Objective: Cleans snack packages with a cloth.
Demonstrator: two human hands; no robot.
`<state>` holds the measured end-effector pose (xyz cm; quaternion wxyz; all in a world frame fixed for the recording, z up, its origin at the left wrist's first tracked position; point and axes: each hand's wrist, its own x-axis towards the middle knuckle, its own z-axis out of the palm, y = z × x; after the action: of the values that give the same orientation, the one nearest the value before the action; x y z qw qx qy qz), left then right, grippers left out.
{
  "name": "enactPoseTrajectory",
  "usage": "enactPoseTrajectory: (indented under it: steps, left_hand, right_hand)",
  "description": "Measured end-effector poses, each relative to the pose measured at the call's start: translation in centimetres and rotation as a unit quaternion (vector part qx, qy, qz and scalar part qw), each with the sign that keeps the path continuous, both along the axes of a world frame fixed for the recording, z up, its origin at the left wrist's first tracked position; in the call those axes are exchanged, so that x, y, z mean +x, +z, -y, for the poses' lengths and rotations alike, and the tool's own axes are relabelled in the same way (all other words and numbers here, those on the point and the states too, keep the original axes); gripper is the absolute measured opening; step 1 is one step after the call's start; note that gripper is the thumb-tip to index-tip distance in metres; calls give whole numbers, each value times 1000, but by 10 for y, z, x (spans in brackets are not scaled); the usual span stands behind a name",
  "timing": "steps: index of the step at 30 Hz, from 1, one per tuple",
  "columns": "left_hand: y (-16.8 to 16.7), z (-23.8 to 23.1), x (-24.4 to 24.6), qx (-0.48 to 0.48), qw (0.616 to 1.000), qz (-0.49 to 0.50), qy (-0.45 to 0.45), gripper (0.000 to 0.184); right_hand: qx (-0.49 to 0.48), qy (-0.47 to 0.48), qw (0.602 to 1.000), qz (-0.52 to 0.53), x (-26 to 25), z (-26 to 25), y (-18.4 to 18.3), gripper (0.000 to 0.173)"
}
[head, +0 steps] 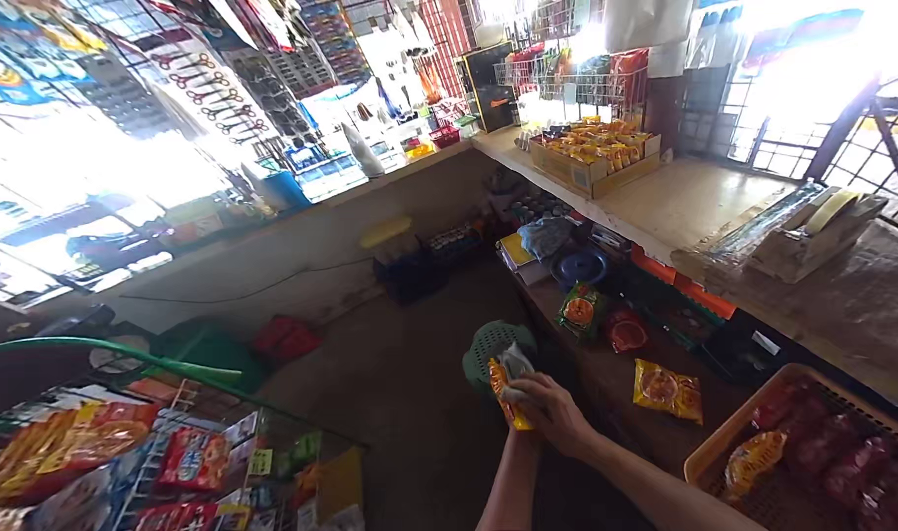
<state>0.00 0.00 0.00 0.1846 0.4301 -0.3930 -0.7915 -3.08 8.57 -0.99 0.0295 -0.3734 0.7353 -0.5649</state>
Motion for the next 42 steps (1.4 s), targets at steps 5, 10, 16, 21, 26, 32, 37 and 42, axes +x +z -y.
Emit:
enactPoseTrajectory:
  steps: [5, 10, 16, 21, 26, 32, 37, 42]
  left_hand:
    - [-43, 12, -30, -132, 989, -56, 32, 64]
    - [-23, 30, -7, -47, 960, -208, -180, 71]
    - [-8, 50, -6, -247, 916, -127, -289, 16]
    - [-3, 38, -3, -241, 924, -107, -277, 22]
    - [-14, 29, 0, -27, 949, -200, -240, 32]
    - [-2, 23, 6, -121, 966, -166, -159, 36]
    - [-4, -7, 5, -226, 940, -153, -204, 39]
    - [17, -16, 8, -156, 953, -174, -193, 37]
  right_hand:
    - [-104, -62, 981, 154, 8, -11, -38, 74]
    - [-197, -12, 939, 281, -32, -56, -24, 34]
    - [-164, 17, 922, 350, -41, -94, -19, 26]
    - [-204, 15, 903, 378, -34, -98, -26, 24]
    - [-225, -9, 881, 416, -41, -94, -33, 26]
    - [-167, -245, 893, 338, -47, -97, -17, 40]
    - [-27, -126, 991, 26, -4, -47, 20, 38]
    - [-58, -221, 972, 61, -16, -33, -37, 37]
